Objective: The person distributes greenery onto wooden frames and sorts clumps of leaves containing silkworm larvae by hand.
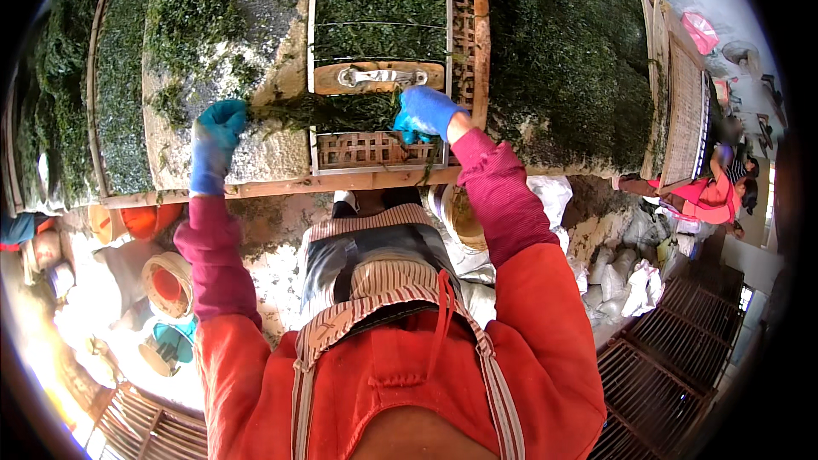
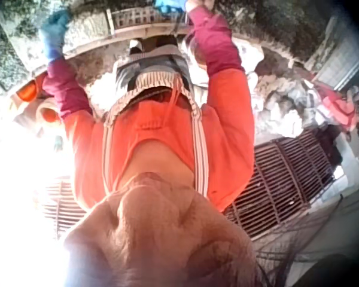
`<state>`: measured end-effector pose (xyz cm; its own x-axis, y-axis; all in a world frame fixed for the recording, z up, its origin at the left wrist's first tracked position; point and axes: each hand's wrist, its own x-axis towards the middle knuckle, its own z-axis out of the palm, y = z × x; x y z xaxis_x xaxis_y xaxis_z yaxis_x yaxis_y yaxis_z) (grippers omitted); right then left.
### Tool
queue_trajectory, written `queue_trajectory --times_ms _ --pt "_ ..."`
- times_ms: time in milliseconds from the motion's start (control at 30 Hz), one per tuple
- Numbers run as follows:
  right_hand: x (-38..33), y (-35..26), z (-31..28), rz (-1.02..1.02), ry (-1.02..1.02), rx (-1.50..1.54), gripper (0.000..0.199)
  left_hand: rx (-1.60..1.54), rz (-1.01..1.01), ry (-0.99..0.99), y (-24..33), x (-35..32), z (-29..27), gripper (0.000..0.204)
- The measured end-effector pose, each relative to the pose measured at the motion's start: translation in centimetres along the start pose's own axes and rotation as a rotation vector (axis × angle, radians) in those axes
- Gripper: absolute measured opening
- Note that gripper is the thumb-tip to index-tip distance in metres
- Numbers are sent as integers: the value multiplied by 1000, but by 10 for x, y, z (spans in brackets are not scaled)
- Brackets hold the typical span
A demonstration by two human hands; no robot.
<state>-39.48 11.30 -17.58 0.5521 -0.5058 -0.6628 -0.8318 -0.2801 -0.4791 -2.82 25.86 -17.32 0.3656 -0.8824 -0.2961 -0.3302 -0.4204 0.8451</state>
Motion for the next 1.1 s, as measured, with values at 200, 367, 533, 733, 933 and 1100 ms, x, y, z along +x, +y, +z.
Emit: queue_trajectory --times_ms 200,367,533,733,933,1100 --pt "-2 14 -7 -75 -21 109 30 771 435 238 52 -10 116 108" --pt "-71 84 -37 54 131 703 28 864 539 251 27 3 146 108" --pt "-87 187 10 -118 1114 438 30 745 646 271 33 2 137 94" --pt "-22 53 101 -577 930 -463 41 689 1098 -164 53 -38 175 53" --pt "-44 69 85 -571 1117 -207 40 802 1007 -25 18 -34 185 46" --pt "-109 188 68 64 1396 326 42 871 991 -31 18 -39 183 47"
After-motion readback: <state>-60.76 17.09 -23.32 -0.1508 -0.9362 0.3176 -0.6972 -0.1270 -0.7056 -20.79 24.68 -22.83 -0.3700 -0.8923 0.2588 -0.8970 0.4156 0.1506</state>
